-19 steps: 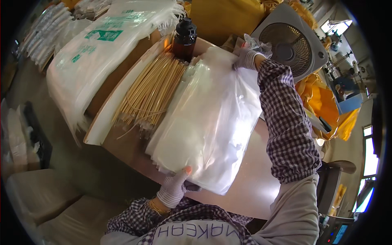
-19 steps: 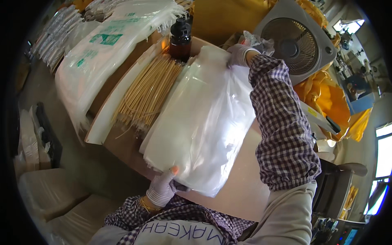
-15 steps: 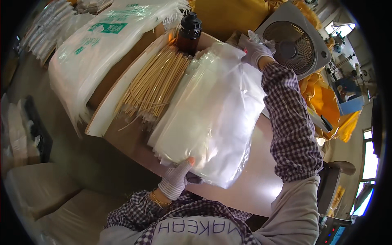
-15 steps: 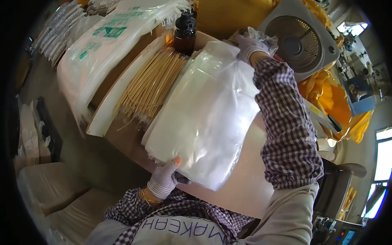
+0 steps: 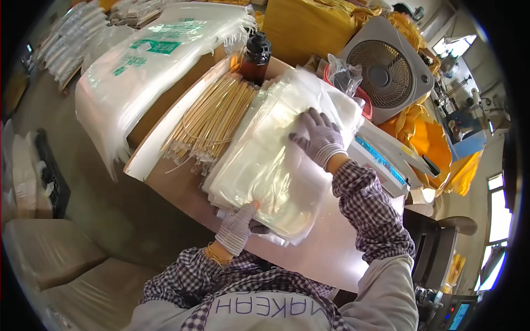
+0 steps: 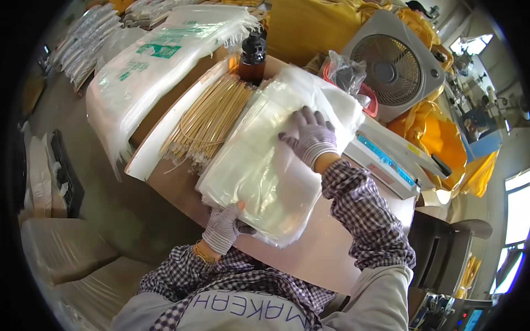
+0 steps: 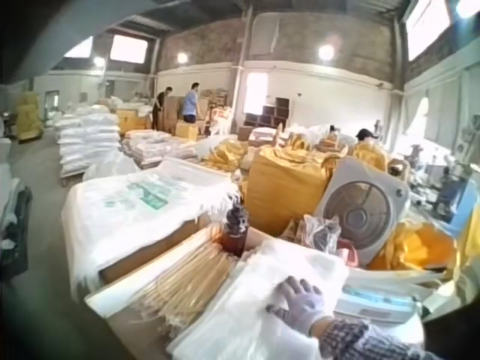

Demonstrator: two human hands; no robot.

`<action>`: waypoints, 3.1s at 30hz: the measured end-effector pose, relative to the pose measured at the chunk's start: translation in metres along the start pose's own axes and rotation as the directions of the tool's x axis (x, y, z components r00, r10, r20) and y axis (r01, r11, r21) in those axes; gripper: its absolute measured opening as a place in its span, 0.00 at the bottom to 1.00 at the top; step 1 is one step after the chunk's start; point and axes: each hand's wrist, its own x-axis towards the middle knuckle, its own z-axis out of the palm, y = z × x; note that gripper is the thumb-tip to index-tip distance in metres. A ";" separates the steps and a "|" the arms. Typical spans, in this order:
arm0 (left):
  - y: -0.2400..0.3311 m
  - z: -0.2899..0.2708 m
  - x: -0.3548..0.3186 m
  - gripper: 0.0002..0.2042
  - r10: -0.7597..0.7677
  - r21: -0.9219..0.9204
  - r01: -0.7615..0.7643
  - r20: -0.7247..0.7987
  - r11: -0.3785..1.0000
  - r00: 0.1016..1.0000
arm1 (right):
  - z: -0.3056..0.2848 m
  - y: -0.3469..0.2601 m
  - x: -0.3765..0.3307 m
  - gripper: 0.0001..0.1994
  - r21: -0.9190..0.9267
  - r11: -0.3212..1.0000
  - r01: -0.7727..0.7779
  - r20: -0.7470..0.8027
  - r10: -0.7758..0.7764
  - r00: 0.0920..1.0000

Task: Organize and pack stacks of white plastic bags into larger bundles at a workstation.

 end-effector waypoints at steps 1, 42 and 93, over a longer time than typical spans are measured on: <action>-0.002 0.000 0.000 0.20 0.003 -0.008 -0.003 -0.010 1.000 1.000 | 0.003 0.007 0.004 0.32 0.000 1.000 0.005 -0.002 -0.005 1.000; 0.084 -0.035 -0.024 0.14 0.006 0.732 -0.075 0.096 0.677 0.995 | 0.051 0.017 0.045 0.35 0.048 0.998 0.048 -0.290 -0.032 0.957; 0.048 0.151 0.163 0.08 0.418 0.443 -0.852 0.855 -0.280 0.307 | 0.077 0.029 0.056 0.31 0.215 0.976 0.044 -0.085 -0.026 0.996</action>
